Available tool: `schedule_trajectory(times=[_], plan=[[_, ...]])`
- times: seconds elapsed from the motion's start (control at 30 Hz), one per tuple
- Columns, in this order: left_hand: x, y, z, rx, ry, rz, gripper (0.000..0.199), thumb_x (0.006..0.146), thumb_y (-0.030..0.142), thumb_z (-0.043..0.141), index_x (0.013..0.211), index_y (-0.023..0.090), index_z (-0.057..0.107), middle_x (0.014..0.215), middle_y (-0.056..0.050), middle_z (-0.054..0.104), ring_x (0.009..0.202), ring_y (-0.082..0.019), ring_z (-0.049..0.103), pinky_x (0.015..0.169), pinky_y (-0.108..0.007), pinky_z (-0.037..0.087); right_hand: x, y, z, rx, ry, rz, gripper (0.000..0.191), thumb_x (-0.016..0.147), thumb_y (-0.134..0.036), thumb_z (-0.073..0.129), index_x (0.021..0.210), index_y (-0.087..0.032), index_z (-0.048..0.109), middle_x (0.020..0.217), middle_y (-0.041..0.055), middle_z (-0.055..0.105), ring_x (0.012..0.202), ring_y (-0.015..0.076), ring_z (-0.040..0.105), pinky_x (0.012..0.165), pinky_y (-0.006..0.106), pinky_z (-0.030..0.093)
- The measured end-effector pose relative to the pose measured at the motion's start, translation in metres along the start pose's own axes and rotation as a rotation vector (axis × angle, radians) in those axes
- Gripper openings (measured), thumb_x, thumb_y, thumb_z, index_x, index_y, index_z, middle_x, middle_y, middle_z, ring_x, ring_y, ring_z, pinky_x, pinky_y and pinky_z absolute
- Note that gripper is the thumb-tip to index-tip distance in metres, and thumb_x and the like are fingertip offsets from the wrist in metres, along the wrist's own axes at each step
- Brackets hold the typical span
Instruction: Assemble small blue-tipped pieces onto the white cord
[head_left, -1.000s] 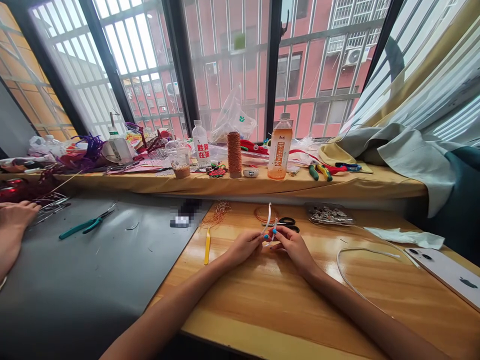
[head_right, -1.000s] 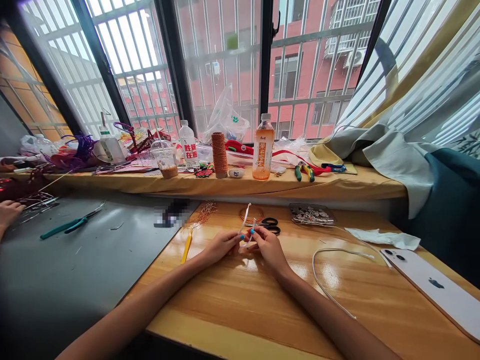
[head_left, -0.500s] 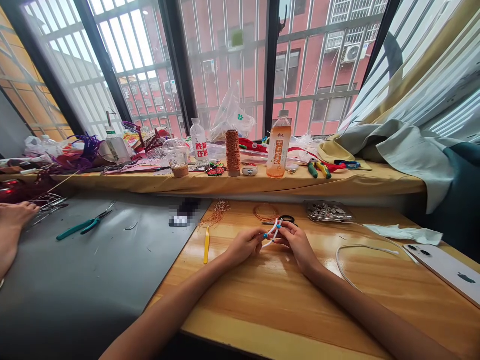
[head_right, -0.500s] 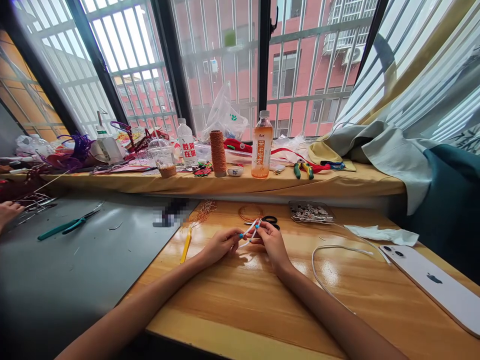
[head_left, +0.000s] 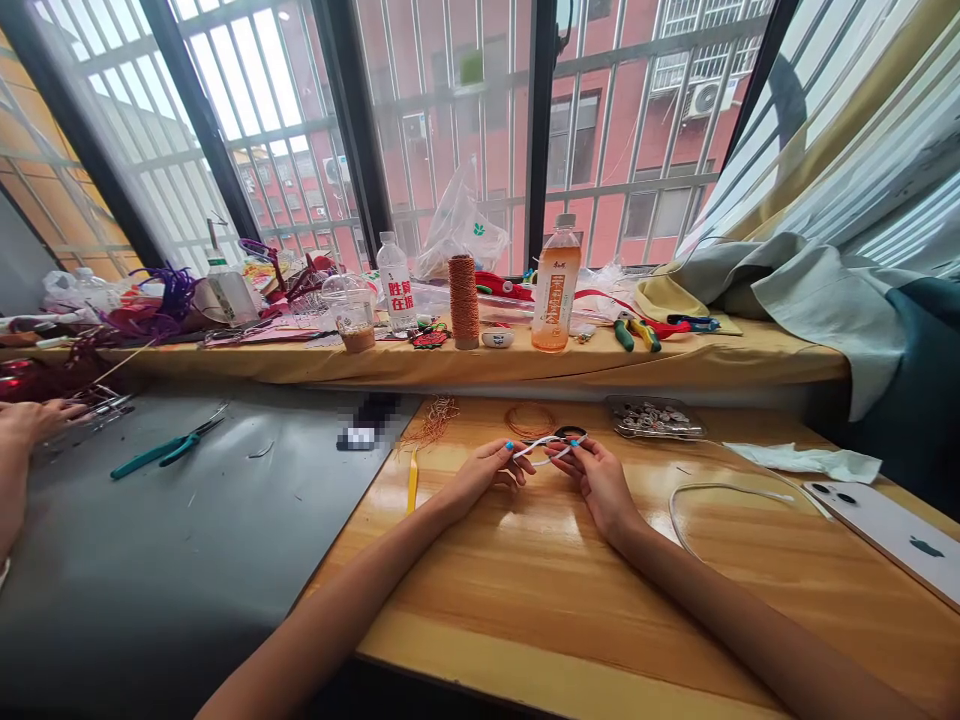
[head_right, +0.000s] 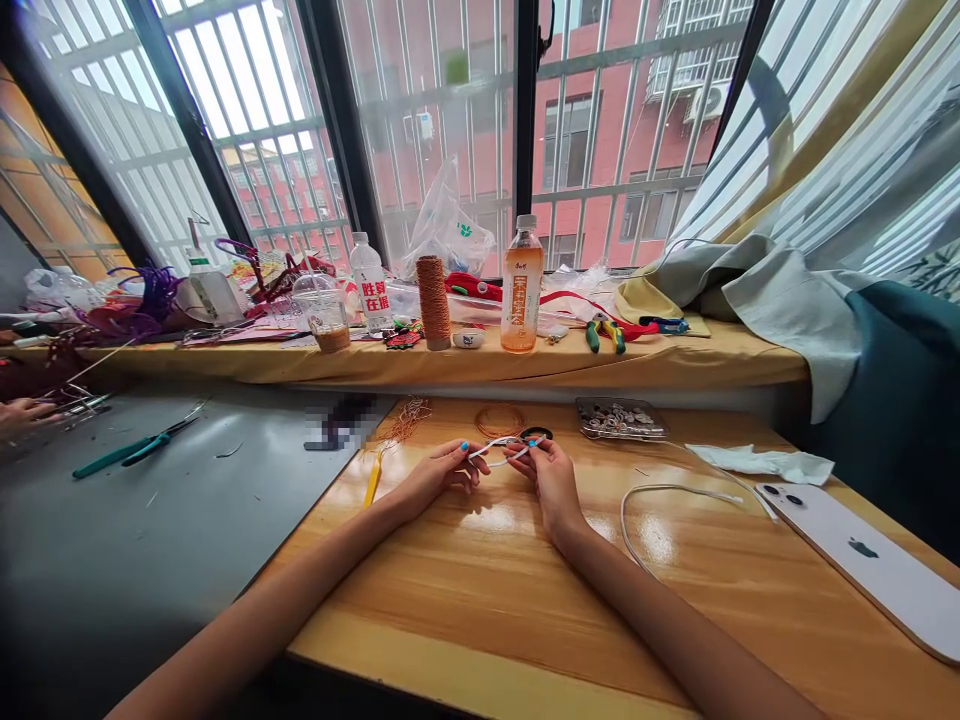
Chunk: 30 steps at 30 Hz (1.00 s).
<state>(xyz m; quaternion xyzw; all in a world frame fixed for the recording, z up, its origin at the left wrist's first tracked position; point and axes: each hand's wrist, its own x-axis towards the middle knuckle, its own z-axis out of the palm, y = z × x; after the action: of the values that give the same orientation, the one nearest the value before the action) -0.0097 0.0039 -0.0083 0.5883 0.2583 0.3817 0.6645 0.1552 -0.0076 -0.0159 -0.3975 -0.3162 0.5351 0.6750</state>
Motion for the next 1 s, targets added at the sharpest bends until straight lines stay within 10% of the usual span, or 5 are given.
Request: schedule_trajectory(times=[0.63,0.83,1.0], plan=[[0.006,-0.007,-0.005,0.374,0.22,0.048,0.022,0.07,0.033,0.051,0.066,0.012,0.054,0.058,0.0,0.055,0.049,-0.006,0.046,0.05,-0.018,0.036,0.001,-0.003,-0.001,0.034,0.049,-0.046,0.01,0.074,-0.009,0.045,0.076,-0.018,0.049,0.074,0.0008,0.064,0.071,0.0106,0.063,0.062,0.018,0.052],[0.008,-0.011,-0.009,0.261,0.276,0.116,0.025,0.069,0.025,0.053,0.09,0.013,0.057,0.061,0.0,0.056,0.054,-0.008,0.05,0.054,-0.02,0.04,0.002,0.002,0.0,-0.077,0.041,-0.031,0.01,0.075,-0.014,0.048,0.083,-0.019,0.048,0.081,0.0021,0.064,0.076,0.0117,0.062,0.063,0.02,0.052],[0.006,-0.007,-0.009,0.331,0.363,0.238,0.024,0.072,0.024,0.05,0.09,0.012,0.06,0.067,-0.003,0.058,0.06,-0.009,0.051,0.061,-0.021,0.041,-0.002,0.002,0.005,-0.305,-0.139,0.04,0.017,0.068,-0.021,0.059,0.084,-0.017,0.054,0.074,0.0022,0.063,0.069,0.013,0.062,0.06,0.021,0.051]])
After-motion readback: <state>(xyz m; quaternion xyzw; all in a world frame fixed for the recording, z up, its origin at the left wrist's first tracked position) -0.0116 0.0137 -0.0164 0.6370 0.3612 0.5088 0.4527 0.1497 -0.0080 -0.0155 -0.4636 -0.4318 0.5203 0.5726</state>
